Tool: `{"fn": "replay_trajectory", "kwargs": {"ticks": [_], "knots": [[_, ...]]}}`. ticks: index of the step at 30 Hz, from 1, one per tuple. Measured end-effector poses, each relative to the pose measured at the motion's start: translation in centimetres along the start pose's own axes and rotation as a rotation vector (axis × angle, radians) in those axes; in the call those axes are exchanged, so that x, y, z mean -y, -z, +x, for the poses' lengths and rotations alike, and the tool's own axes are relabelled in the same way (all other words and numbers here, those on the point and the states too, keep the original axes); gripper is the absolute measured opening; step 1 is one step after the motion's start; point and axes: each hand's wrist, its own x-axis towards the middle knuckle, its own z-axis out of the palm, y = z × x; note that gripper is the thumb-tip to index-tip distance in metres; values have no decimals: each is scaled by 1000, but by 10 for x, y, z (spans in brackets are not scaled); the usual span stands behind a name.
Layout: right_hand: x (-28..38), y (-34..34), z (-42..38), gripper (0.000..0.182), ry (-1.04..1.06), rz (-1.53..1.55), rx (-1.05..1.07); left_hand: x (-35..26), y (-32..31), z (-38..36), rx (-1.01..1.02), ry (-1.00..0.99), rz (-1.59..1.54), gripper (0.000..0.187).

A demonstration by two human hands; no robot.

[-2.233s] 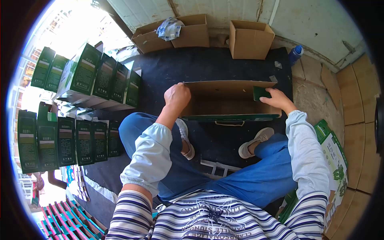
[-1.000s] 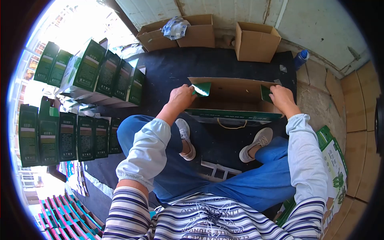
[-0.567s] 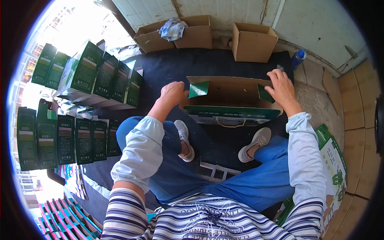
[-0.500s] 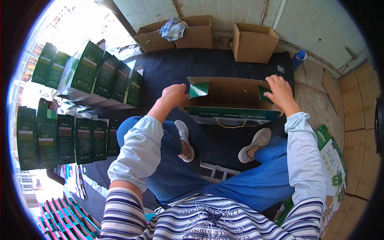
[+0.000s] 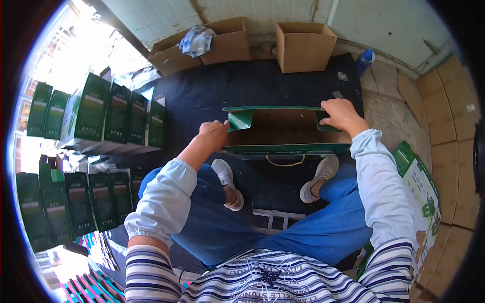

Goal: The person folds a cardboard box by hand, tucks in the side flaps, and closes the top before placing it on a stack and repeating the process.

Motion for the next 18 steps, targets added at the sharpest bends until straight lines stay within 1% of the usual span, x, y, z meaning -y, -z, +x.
{"fn": "replay_trajectory", "kwargs": {"ticks": [2,4,5,7,8,10,11,14,17,18], "knots": [[-3,-4,0,35,-8,8,0,0,-2,-1,-52,-9,-9,92],[-3,-7,2,34,7,27,-22,-1,3,-6,-63,-49,-31,91],[-1,-9,2,37,6,19,18,0,3,-9,-67,-62,-45,91],[3,-11,2,42,13,-4,92,-3,-1,-6,-20,-97,-19,86],[6,-14,0,45,12,-1,74,-3,-4,-4,3,-114,-8,83],[13,-19,-6,54,9,9,37,3,-12,3,-53,-147,-77,70],[14,-20,-3,71,-35,13,195,6,-16,6,-81,-166,-107,63],[23,-23,-10,87,-83,66,169,5,-4,-8,-57,-179,85,42],[20,-21,-7,102,-127,198,252,10,-11,-25,-246,-183,61,29],[19,-23,-6,102,-136,219,268,11,-11,-25,-250,-165,51,28]]}}
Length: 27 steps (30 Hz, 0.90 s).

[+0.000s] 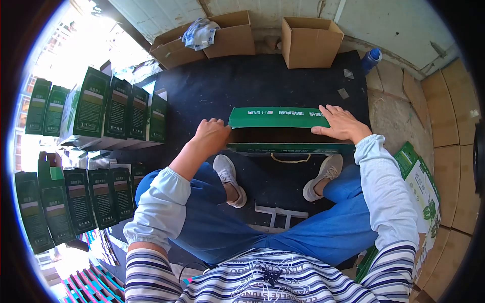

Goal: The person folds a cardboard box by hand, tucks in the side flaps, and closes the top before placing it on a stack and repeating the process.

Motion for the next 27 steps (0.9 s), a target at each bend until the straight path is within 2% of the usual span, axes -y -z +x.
{"fn": "replay_trajectory", "kwargs": {"ticks": [5,8,9,12,15,17,20,23,27], "knots": [[-4,-3,10,96,8,-28,15,7,1,-1,0,201,-83,25],[12,11,8,97,-8,-89,61,8,10,2,69,272,-240,26],[14,3,11,88,38,-138,-78,9,11,3,36,267,-300,27],[15,-4,24,73,74,-258,-77,7,13,6,-50,235,-493,29],[16,-14,28,59,123,-337,-217,3,13,12,-99,209,-652,31],[17,-18,28,59,120,-339,-235,5,4,18,-110,235,-687,31],[19,-19,27,58,111,-335,-251,17,4,19,-4,157,-783,29],[20,-23,24,60,94,-319,-266,17,20,13,194,204,-781,30],[22,-35,24,64,37,-319,-327,12,11,14,65,199,-839,33]]}}
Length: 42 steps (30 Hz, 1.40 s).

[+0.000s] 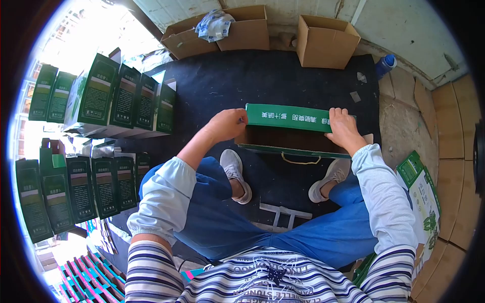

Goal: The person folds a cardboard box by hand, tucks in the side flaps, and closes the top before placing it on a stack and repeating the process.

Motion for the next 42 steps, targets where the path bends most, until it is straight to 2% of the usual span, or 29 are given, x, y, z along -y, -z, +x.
{"fn": "replay_trajectory", "kwargs": {"ticks": [2,5,9,10,14,17,20,25,27,29,32,35,37,38,39,41,42], "knots": [[1,-4,-1,65,-13,0,-17,-16,-7,-3,-15,57,-45,35],[3,-4,-4,67,-21,-3,-26,-14,-33,-3,-39,-135,-188,38],[5,-5,-6,66,-25,-37,-37,-2,-40,13,261,-14,-255,40],[4,-5,-6,66,-28,-33,-31,1,-40,17,209,15,-195,35],[4,-4,-5,66,-25,-29,-27,22,-49,28,23,-90,78,26],[0,-8,0,67,-9,-16,-32,20,-60,30,-43,-112,294,25],[-3,-6,5,68,-5,10,-3,30,-65,34,-88,-188,290,26],[-12,20,-5,68,-5,2,-22,29,-61,31,-89,-200,315,26],[-22,44,-14,63,-118,-129,57,24,-59,29,-68,-174,322,27],[-50,46,-27,62,-279,-24,199,26,-60,30,-72,-168,329,27],[-81,42,-53,64,-238,177,242,27,-62,34,-66,-181,338,27],[-78,45,-61,66,-240,879,330,28,-61,34,-66,-187,328,27],[-64,32,-59,66,-181,1060,331,33,-63,36,-82,-208,298,26],[-63,17,-58,63,-155,1017,320,35,-64,36,-87,-208,297,26],[-64,13,-54,57,-84,795,378,35,-64,36,-90,-207,297,26],[-72,7,-46,59,-39,926,522,35,-64,35,-93,-203,300,26],[-76,3,-43,62,-99,947,569,34,-64,35,-93,-201,304,26]]}}
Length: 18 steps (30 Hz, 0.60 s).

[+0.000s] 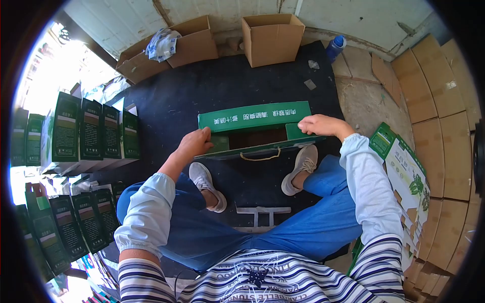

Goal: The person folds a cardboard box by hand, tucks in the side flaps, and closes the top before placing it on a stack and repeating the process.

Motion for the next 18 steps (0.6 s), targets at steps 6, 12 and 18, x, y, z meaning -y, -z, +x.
{"fn": "replay_trajectory", "kwargs": {"ticks": [6,12,18], "knots": [[2,-3,5,98,-162,-40,53,-2,3,2,10,17,14,25],[0,4,-34,67,151,59,116,-3,3,1,21,26,-11,22],[-2,-5,-18,51,101,59,-139,19,17,4,72,238,-656,18]]}}
